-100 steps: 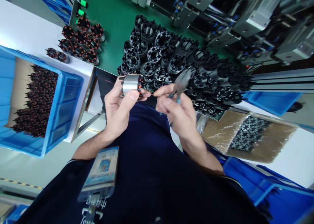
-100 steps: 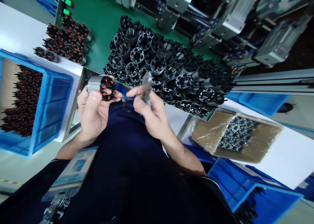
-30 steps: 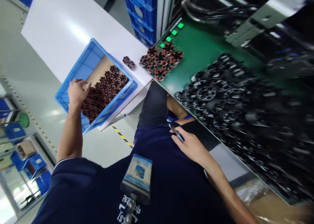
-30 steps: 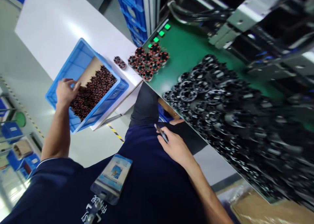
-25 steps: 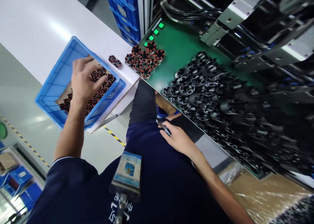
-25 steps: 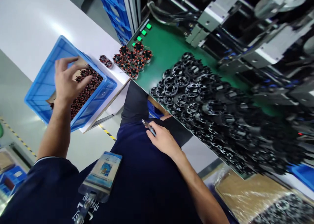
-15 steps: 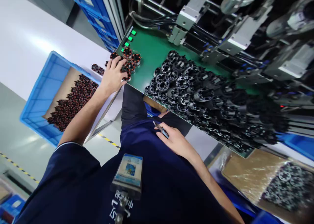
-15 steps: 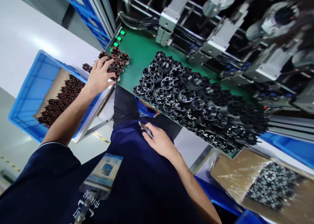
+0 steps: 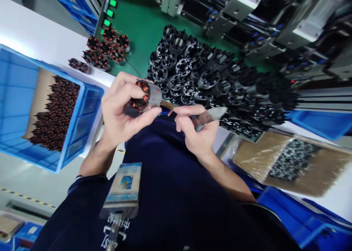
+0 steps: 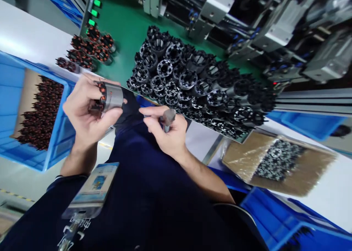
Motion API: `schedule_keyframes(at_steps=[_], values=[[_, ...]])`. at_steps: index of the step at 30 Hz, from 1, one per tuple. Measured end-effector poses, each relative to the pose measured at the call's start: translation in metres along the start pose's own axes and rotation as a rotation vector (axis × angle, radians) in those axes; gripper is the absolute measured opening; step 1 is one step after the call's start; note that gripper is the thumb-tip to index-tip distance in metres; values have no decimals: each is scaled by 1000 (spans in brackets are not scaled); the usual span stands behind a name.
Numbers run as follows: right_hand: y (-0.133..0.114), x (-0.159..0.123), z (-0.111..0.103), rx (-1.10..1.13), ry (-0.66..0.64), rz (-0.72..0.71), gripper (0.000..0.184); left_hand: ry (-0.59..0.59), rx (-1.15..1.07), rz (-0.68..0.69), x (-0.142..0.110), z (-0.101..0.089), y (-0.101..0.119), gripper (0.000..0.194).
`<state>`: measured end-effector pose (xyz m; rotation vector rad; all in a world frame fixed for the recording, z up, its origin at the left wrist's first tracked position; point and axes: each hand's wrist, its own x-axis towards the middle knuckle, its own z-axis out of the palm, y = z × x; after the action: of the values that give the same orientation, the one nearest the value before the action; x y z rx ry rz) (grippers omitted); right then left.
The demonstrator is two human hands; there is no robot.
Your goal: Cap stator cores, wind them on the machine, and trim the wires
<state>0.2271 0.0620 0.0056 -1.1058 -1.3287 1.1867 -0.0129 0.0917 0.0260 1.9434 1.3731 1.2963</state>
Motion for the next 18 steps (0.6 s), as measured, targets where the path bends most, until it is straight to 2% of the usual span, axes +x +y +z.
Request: schedule_keyframes(at_steps=[2, 5, 9, 12, 15, 18], values=[[-13, 10, 5, 42, 27, -79, 19, 23, -38, 43, -1, 9, 19, 43], [-27, 17, 7, 43, -1, -44, 30, -16, -48, 71, -3, 14, 29, 35], [-34, 19, 1, 29, -67, 105, 48, -103, -49, 82, -7, 13, 30, 22], [-36, 21, -9, 91, -202, 231, 50, -114, -11, 92, -9, 10, 27, 23], [-39, 20, -21, 274, -349, 401, 42, -110, 166, 160, -9, 6, 19, 19], [-40, 14, -29, 543, -384, 510, 36, -80, 202, 179, -11, 7, 10, 21]])
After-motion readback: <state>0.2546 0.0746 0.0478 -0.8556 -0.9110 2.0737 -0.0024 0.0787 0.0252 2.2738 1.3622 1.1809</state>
